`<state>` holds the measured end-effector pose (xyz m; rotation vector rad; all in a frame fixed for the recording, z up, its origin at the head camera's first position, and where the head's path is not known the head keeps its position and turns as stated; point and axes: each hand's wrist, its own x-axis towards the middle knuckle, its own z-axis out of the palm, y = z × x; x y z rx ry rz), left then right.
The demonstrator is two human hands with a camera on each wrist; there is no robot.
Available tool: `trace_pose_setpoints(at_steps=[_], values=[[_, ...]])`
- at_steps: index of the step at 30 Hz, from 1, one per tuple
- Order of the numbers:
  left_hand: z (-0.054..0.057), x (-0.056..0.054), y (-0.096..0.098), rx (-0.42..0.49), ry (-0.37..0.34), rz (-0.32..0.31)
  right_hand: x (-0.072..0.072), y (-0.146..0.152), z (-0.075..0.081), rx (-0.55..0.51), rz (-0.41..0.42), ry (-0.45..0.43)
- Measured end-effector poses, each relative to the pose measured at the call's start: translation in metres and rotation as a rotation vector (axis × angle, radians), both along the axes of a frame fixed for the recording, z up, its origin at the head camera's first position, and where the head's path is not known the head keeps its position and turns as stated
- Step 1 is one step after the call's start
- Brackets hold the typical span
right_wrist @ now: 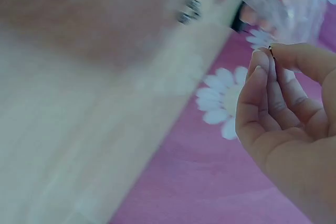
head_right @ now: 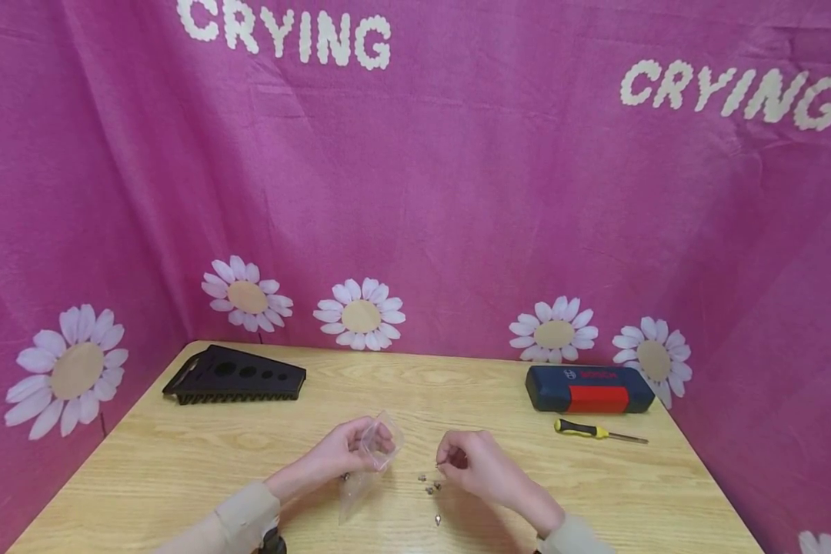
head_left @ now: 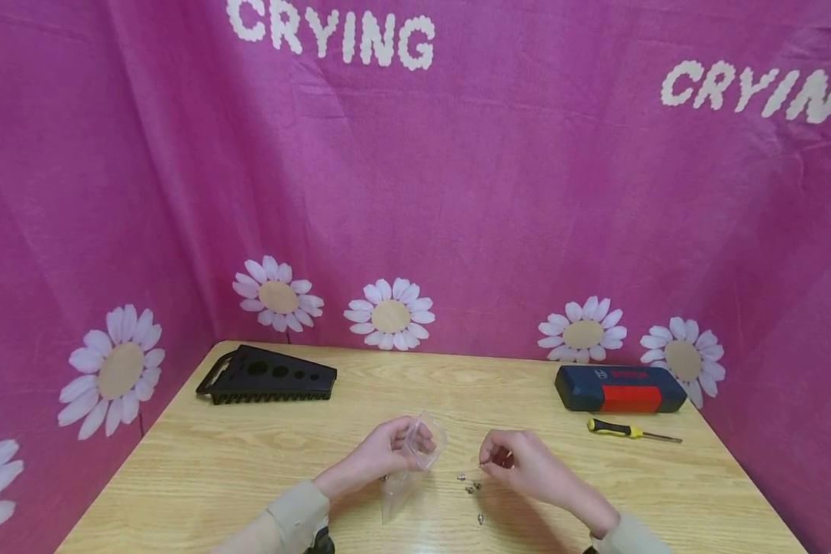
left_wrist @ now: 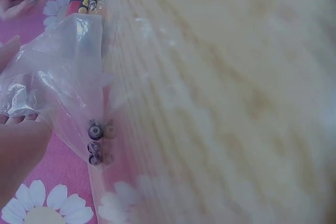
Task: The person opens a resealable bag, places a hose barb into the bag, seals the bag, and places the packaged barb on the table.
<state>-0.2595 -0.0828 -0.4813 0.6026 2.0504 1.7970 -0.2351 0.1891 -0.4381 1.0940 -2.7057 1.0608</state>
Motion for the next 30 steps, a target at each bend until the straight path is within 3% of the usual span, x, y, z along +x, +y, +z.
trace_pose_setpoints(at_steps=[15,30], values=[[-0.001,-0.001,-0.001,-0.007,-0.006,-0.016,-0.017,-0.04,0.038,0.021,0.016,0.089],[-0.003,-0.002,-0.001,-0.048,0.001,0.0,-0.02,-0.065,0.048,-0.005,0.08,0.111]])
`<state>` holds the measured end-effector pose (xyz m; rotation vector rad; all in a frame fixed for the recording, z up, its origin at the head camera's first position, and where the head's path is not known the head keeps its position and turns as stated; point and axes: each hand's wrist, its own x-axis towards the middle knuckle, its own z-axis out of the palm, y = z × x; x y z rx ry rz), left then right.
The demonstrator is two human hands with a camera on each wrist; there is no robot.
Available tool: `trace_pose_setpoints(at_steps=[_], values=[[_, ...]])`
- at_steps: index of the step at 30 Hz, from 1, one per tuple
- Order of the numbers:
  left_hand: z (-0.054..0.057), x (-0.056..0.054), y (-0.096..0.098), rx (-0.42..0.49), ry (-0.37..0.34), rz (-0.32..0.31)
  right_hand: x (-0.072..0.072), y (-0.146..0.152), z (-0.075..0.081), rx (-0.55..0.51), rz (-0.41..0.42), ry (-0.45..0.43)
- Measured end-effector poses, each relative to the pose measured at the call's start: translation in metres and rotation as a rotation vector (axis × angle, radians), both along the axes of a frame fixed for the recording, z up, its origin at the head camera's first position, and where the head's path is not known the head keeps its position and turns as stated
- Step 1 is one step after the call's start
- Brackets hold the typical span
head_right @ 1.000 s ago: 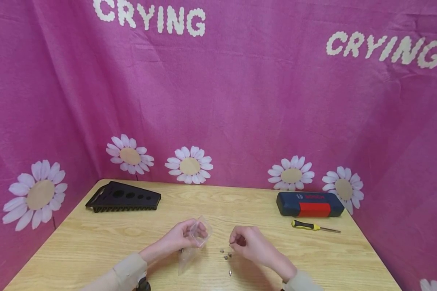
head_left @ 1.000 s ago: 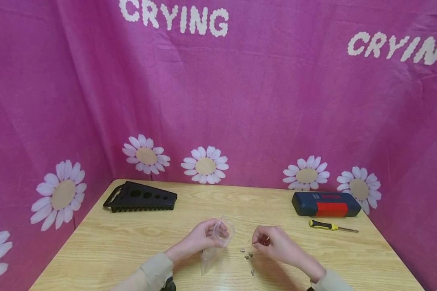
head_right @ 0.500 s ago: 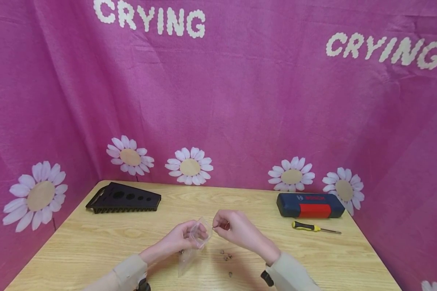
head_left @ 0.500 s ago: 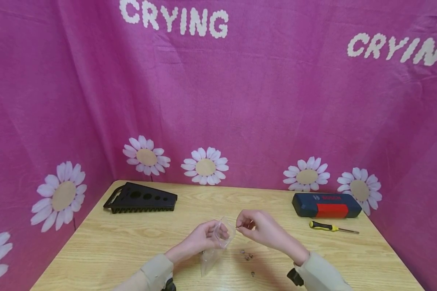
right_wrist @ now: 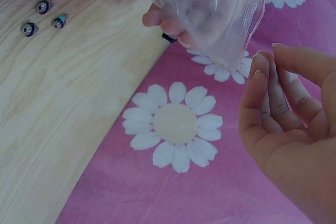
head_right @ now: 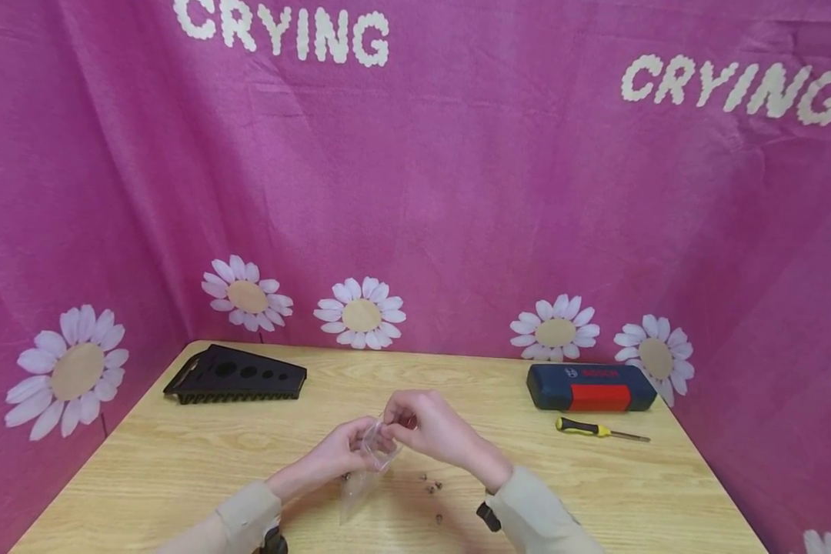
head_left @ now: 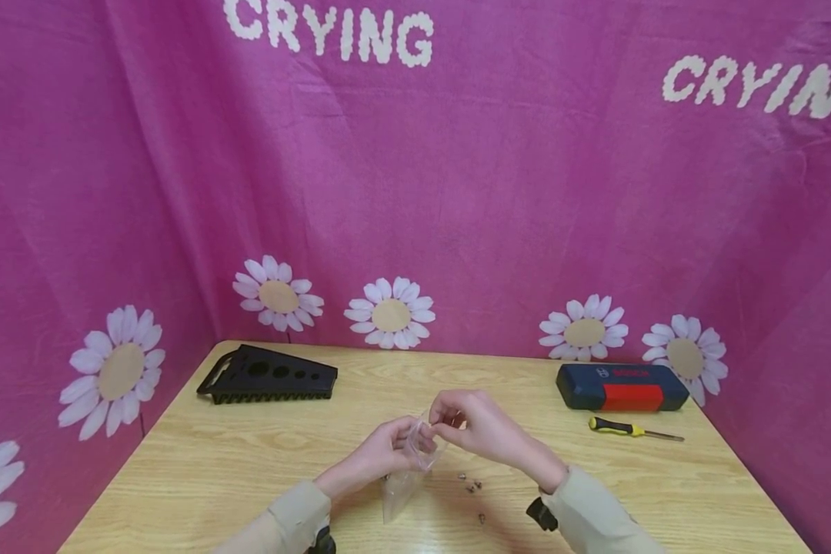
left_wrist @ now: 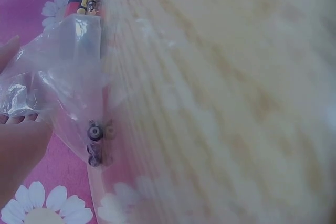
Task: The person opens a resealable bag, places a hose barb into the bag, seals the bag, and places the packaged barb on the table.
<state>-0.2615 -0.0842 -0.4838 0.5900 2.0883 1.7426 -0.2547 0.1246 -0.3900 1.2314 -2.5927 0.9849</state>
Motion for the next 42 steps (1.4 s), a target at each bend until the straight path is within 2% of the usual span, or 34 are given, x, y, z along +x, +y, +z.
trace_pose_setpoints(at_steps=[6,11,15,22,31,35,42], values=[[0.001,0.0,0.001,0.034,-0.002,-0.01,-0.003,0.015,-0.002,-0.022,-0.03,-0.021],[0.001,0.001,0.002,0.04,-0.003,-0.013,-0.004,0.032,-0.01,-0.014,-0.071,-0.037],[0.001,0.001,0.002,0.043,0.004,-0.013,-0.003,0.045,-0.024,-0.002,-0.085,-0.043],[0.001,0.001,0.002,0.06,0.006,-0.015,-0.001,0.062,-0.051,0.053,-0.127,-0.158],[0.0,-0.001,0.002,0.046,0.022,-0.022,0.003,0.072,-0.079,0.065,-0.089,-0.218],[-0.001,-0.001,0.002,0.05,0.016,-0.028,0.004,0.073,-0.085,0.066,-0.086,-0.24],[-0.001,-0.002,0.001,0.043,0.008,-0.022,0.004,0.071,-0.092,0.054,-0.065,-0.225]])
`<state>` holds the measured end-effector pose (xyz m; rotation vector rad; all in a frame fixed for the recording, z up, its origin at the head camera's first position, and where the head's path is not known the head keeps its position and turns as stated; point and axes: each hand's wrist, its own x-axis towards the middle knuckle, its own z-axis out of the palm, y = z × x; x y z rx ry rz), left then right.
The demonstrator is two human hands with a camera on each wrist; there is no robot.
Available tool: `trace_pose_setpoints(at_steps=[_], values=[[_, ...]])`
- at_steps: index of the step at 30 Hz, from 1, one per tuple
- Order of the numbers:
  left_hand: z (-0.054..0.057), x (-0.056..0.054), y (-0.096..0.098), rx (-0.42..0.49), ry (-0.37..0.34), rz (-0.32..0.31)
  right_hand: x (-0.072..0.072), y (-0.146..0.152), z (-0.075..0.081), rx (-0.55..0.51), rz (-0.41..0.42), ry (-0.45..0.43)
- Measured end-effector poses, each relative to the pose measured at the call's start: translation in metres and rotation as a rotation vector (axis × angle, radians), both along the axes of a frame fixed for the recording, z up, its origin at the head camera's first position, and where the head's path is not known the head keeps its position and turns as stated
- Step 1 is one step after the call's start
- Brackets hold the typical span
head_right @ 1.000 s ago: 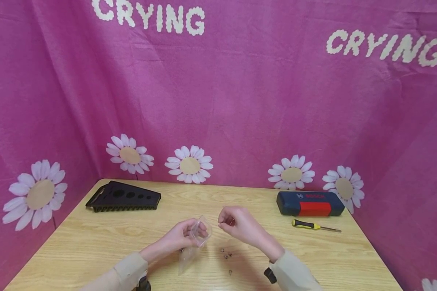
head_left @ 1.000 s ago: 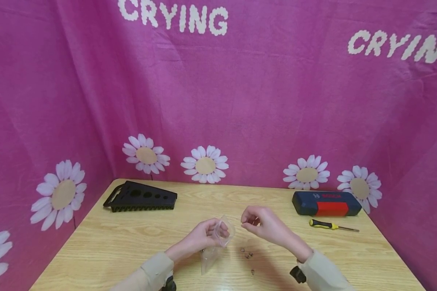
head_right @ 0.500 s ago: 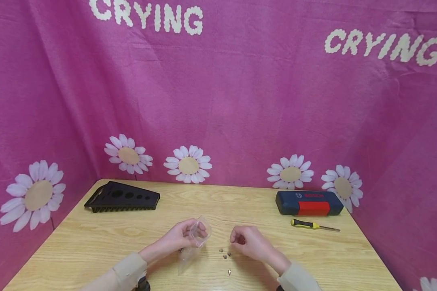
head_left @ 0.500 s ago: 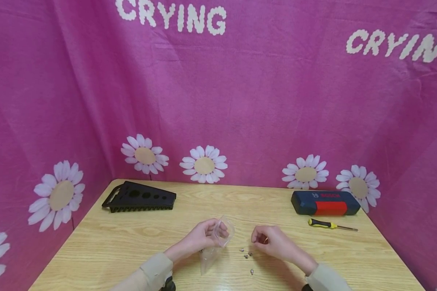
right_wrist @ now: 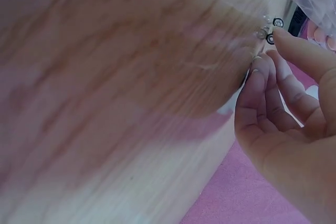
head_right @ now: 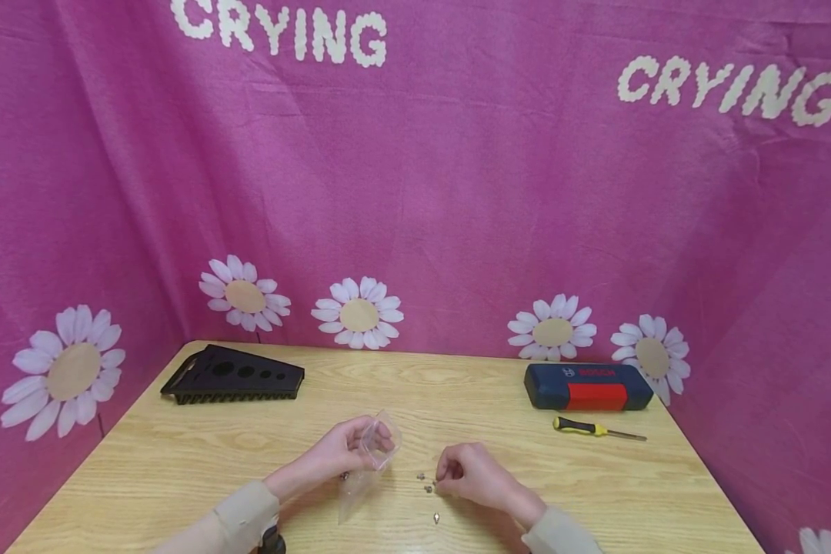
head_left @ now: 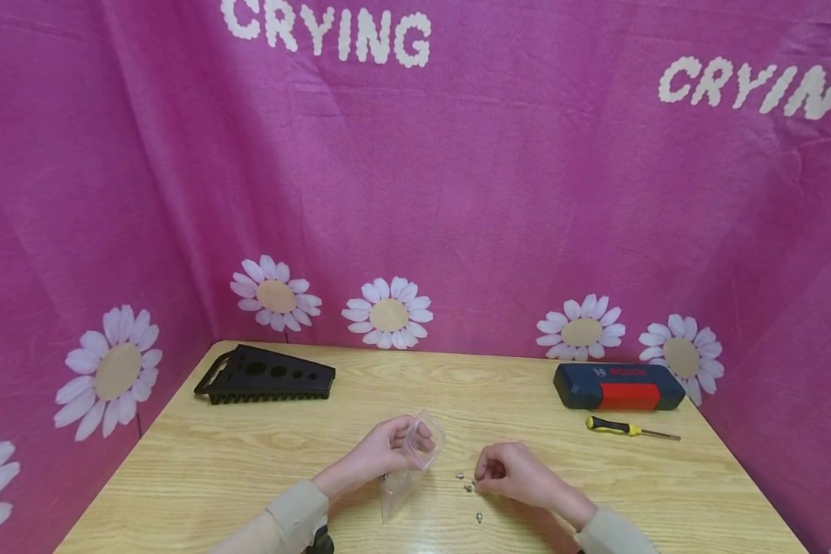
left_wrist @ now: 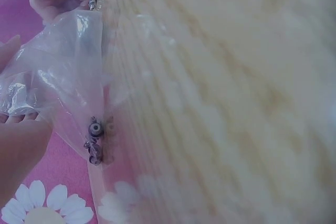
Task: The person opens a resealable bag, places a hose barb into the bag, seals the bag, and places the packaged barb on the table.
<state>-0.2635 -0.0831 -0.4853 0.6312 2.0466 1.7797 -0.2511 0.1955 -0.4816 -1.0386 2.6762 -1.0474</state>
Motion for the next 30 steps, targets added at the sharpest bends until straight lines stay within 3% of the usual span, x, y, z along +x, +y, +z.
trace_pose_setpoints(at_steps=[9,18,23,30], values=[[0.0,0.0,0.001,-0.008,-0.006,0.005,-0.001,0.0,-0.001,0.024,0.004,0.024],[0.0,0.001,0.001,0.009,0.004,-0.004,-0.001,-0.002,0.001,0.026,-0.006,-0.017],[0.0,0.001,0.001,0.007,-0.005,-0.005,-0.001,-0.003,0.01,-0.003,-0.011,-0.03],[-0.003,-0.001,0.002,-0.006,-0.005,0.004,-0.003,-0.007,0.03,-0.012,-0.031,0.027]])
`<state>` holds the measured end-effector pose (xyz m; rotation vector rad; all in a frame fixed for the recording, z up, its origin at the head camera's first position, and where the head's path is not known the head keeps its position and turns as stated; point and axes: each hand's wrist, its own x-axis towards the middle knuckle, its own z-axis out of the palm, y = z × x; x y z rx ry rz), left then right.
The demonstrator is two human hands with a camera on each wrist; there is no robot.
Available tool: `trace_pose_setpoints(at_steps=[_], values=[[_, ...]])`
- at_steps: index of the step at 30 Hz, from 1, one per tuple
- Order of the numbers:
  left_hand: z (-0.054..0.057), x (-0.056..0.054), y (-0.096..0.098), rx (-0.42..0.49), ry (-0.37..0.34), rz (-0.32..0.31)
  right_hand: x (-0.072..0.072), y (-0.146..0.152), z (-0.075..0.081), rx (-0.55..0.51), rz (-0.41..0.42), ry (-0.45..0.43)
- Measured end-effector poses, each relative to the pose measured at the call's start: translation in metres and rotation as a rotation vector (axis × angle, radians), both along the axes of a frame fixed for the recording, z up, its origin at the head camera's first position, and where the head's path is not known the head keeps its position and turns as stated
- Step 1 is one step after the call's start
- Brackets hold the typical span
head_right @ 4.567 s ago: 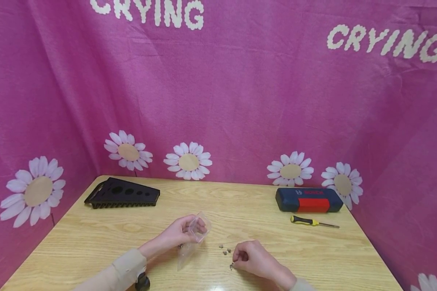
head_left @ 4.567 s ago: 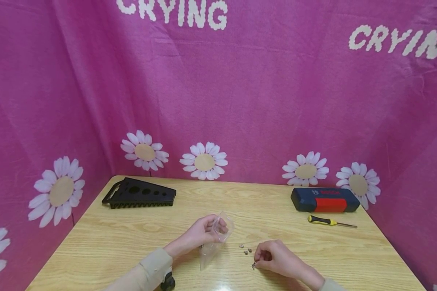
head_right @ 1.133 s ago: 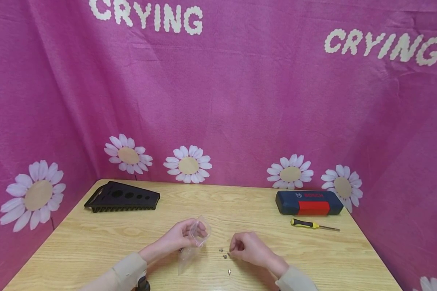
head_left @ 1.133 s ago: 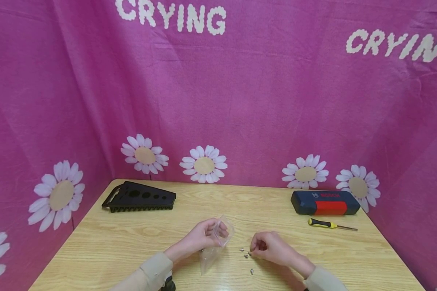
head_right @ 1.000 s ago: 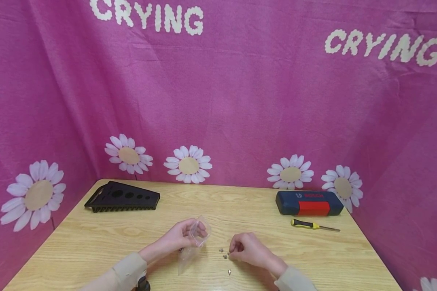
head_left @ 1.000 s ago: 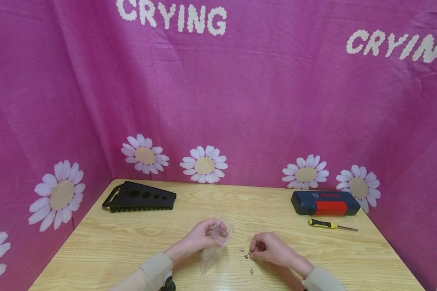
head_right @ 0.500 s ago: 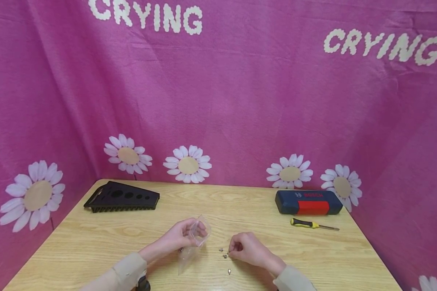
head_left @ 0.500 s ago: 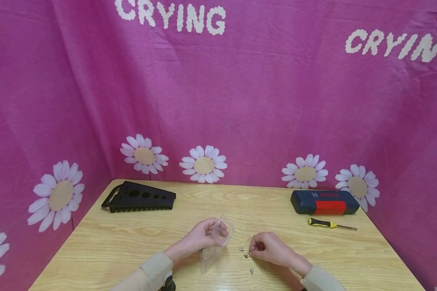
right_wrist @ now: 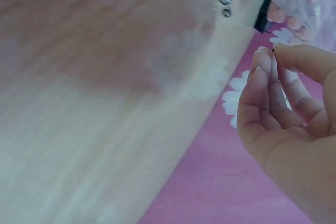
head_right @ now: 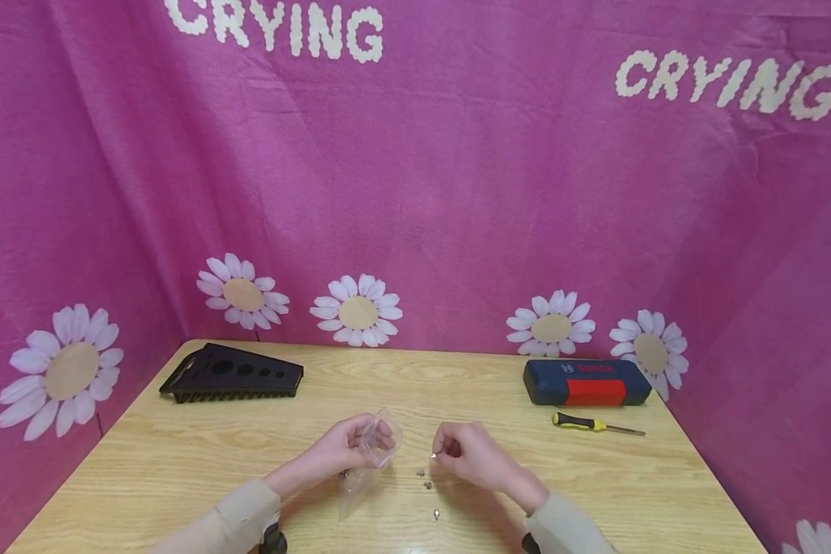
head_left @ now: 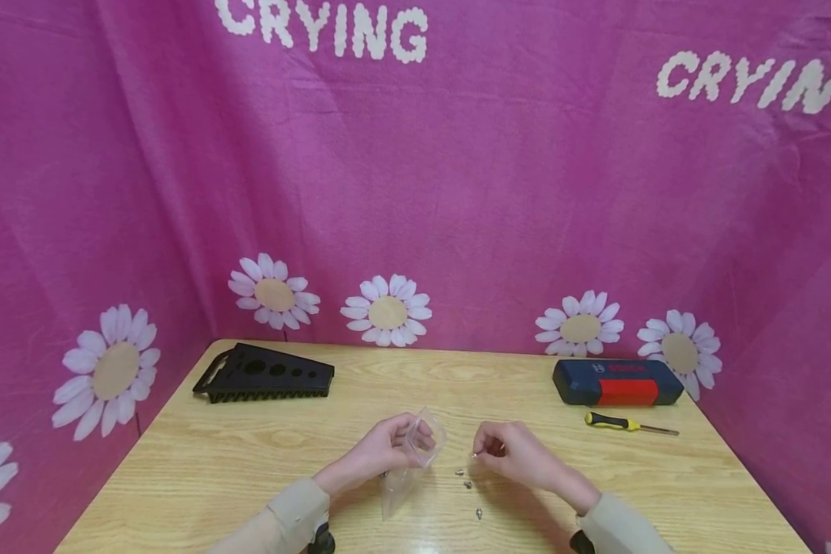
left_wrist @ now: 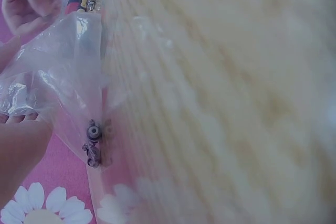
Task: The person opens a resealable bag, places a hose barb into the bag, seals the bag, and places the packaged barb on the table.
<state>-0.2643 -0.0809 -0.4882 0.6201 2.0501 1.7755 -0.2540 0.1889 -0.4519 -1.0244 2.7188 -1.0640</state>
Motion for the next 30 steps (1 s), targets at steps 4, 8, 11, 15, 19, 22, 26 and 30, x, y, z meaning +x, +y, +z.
trace_pose_setpoints(at_steps=[4,8,11,15,19,22,26,30], values=[[0.0,0.0,0.0,0.004,0.007,0.0,-0.001,-0.005,0.01,-0.003,-0.009,0.015],[0.001,0.0,0.0,0.018,0.009,-0.012,-0.003,-0.01,0.019,-0.026,0.006,0.06],[0.002,0.001,0.0,0.02,0.004,-0.016,-0.006,-0.015,0.025,-0.042,0.021,0.106],[0.002,0.001,0.0,0.008,-0.001,-0.009,-0.009,-0.022,0.037,-0.048,0.022,0.127],[0.002,0.001,-0.001,0.007,-0.006,-0.009,-0.011,-0.03,0.047,-0.043,0.007,0.134],[0.002,0.001,-0.001,0.004,-0.007,-0.01,-0.011,-0.038,0.053,-0.037,0.012,0.153],[0.003,0.002,0.0,-0.003,-0.01,-0.01,-0.009,-0.048,0.058,-0.035,0.038,0.166],[0.006,0.003,0.001,0.001,-0.021,-0.011,-0.008,-0.054,0.059,-0.039,0.064,0.168]])
